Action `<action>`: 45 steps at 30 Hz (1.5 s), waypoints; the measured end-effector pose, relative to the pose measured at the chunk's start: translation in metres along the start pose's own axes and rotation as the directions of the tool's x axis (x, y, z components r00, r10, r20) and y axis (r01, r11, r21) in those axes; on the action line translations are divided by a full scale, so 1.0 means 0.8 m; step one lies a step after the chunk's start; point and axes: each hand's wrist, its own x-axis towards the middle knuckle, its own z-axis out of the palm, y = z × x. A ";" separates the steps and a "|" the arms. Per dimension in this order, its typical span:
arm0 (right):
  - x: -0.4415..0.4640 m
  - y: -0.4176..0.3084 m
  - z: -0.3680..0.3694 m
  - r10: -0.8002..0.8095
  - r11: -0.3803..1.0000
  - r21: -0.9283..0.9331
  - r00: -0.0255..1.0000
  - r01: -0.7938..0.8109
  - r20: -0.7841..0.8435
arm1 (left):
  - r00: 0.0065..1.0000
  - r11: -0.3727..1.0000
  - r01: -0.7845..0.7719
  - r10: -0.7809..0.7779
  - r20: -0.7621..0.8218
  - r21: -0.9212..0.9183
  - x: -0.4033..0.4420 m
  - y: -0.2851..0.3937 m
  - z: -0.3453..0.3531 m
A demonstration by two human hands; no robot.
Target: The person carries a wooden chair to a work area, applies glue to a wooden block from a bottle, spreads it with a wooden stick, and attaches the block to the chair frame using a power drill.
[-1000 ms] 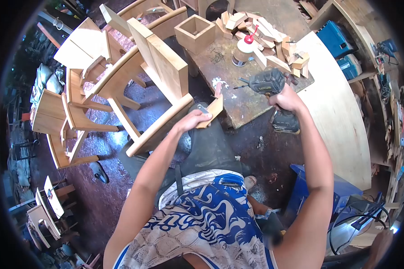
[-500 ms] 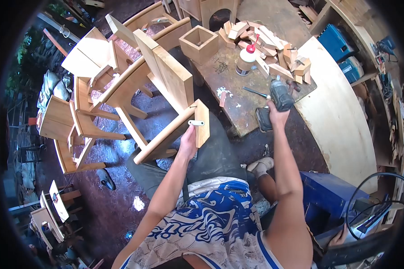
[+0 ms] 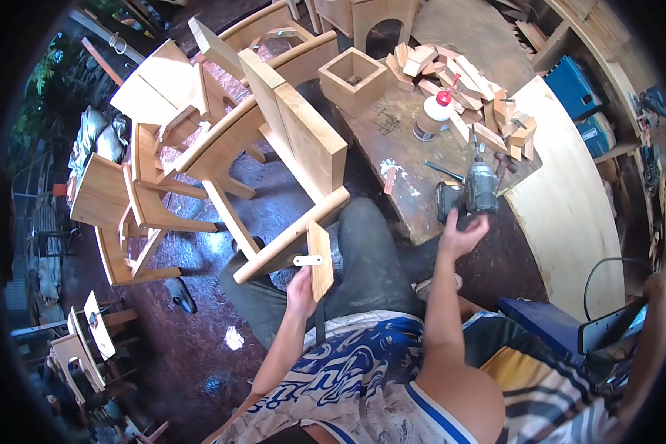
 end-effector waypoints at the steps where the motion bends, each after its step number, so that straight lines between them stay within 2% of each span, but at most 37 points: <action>1: -0.024 -0.001 -0.005 -0.019 1.000 0.007 1.000 0.019 -0.010 | 1.000 1.000 -0.006 0.006 -0.005 -0.008 -0.006 -0.003 -0.008; 3: -0.076 -0.006 0.002 0.247 0.960 0.073 0.941 -0.270 0.233 | 0.999 1.000 -0.014 0.014 -0.049 -0.005 -0.014 -0.001 -0.014; 4: -0.083 -0.004 0.022 0.010 0.996 0.077 0.951 -0.036 0.308 | 0.992 0.999 0.038 -0.040 -0.123 -0.017 -0.016 0.004 -0.010; 5: -0.076 -0.036 0.046 0.005 0.997 0.077 0.937 -0.033 0.350 | 0.991 0.999 0.040 -0.042 -0.124 -0.018 -0.017 0.012 0.002; 6: -0.071 -0.036 0.081 0.022 0.992 0.103 0.916 -0.069 0.401 | 0.996 0.997 -0.004 0.010 -0.087 0.074 -0.016 0.020 0.012; 8: -0.047 -0.043 0.151 -0.054 0.995 0.103 0.817 -0.007 0.573 | 0.998 0.980 -0.042 0.050 -0.038 0.195 -0.007 0.026 0.013; 9: -0.034 -0.045 0.182 -0.122 0.992 0.093 0.777 0.082 0.617 | 0.998 0.981 -0.043 0.050 -0.034 0.190 -0.003 0.029 0.022; 10: -0.021 -0.050 0.211 -0.189 0.981 0.092 0.728 0.171 0.659 | 0.994 0.969 -0.109 0.112 -0.005 0.221 0.000 0.035 0.035; 11: -0.006 -0.057 0.234 -0.201 0.965 0.030 0.667 0.259 0.717 | 0.984 0.952 -0.177 0.177 0.024 0.250 0.004 0.038 0.043; 12: 0.005 -0.062 0.252 -0.200 0.938 -0.026 0.602 0.346 0.773 | 0.993 0.974 -0.120 0.122 0.005 0.191 0.008 0.039 0.041; 13: 0.014 -0.065 0.266 -0.205 0.937 -0.021 0.600 0.348 0.773 | 0.992 0.974 -0.125 0.126 0.003 0.189 0.008 0.035 0.041; 15: 0.031 -0.062 0.290 -0.198 0.883 -0.036 0.440 0.468 0.876 | 0.978 0.951 -0.207 0.202 0.046 0.230 0.010 0.026 0.045; 16: 0.036 -0.061 0.296 -0.191 0.866 -0.029 0.383 0.499 0.904 | 0.984 0.957 -0.174 0.161 0.072 0.232 0.016 0.014 0.028; 17: 0.039 -0.063 0.300 -0.194 0.867 -0.024 0.383 0.498 0.903 | 0.984 0.956 -0.178 0.165 0.072 0.235 0.016 0.015 0.034; 19: 0.041 -0.065 0.304 -0.167 0.831 -0.042 0.321 0.555 0.932 | 0.985 0.965 -0.155 0.135 0.104 0.214 0.016 0.013 0.048; 21: 0.042 -0.061 0.306 -0.171 0.828 -0.038 0.316 0.560 0.933 | 0.992 0.966 -0.098 0.077 0.096 0.240 0.021 0.013 0.053; 24: 0.041 -0.061 0.303 -0.172 0.836 -0.042 0.334 0.547 0.927 | 0.973 0.946 -0.190 0.146 0.177 0.264 0.038 0.001 0.071; 26: 0.043 -0.062 0.304 -0.166 0.851 -0.048 0.355 0.523 0.920 | 0.980 0.938 -0.166 0.123 0.155 0.305 0.052 -0.005 0.081; 28: 0.050 -0.064 0.305 -0.141 0.857 -0.036 0.302 0.514 0.943 | 0.991 0.937 -0.119 0.092 0.097 0.327 0.067 -0.015 0.089; 29: 0.053 -0.066 0.307 -0.153 0.858 -0.029 0.308 0.513 0.939 | 0.989 0.934 -0.132 0.103 0.104 0.332 0.076 -0.023 0.089; 31: 0.057 -0.068 0.313 -0.092 0.847 -0.040 0.220 0.530 0.971 | 0.986 0.927 -0.162 0.142 0.085 0.338 0.089 -0.035 0.091; 33: 0.052 -0.065 0.310 -0.052 0.841 -0.061 0.192 0.537 0.980 | 0.991 0.926 -0.136 0.122 0.060 0.352 0.096 -0.047 0.090; 35: 0.034 -0.055 0.311 -0.221 0.836 -0.036 0.396 0.548 0.891 | 0.954 0.845 -0.291 0.291 0.069 0.449 0.112 -0.067 0.083; 36: 0.031 -0.062 0.305 -0.281 0.881 0.030 0.471 0.473 0.836 | 0.965 0.904 -0.253 0.259 0.030 0.343 0.111 -0.067 0.088; 37: 0.027 -0.083 0.277 -0.264 0.881 0.018 0.460 0.472 0.848 | 0.963 0.894 -0.251 0.268 0.006 0.372 0.113 -0.067 0.090; 38: 0.033 -0.119 0.240 -0.215 0.972 0.126 0.530 0.200 0.820 | 0.951 0.858 -0.283 0.308 0.011 0.430 0.118 -0.068 0.091; 39: 0.042 -0.143 0.205 -0.145 0.968 0.238 0.585 -0.084 0.798 | 0.937 0.816 -0.314 0.349 0.019 0.485 0.122 -0.070 0.091; 40: 0.050 -0.151 0.174 -0.140 0.970 0.228 0.579 -0.083 0.803 | 0.923 0.756 -0.335 0.384 0.034 0.562 0.126 -0.074 0.087; 42: 0.066 -0.156 0.111 -0.154 0.814 0.431 0.571 -0.389 0.806 | 0.928 0.723 -0.318 0.369 0.045 0.613 0.130 -0.068 0.095; 44: 0.108 -0.157 0.052 -0.292 0.811 0.518 0.580 -0.272 0.761 | 0.931 0.689 -0.313 0.359 0.067 0.654 0.145 -0.078 0.089; 45: 0.133 -0.142 0.032 -0.223 0.789 0.477 0.543 -0.387 0.809 | 0.932 0.694 -0.316 0.355 0.075 0.647 0.147 -0.077 0.094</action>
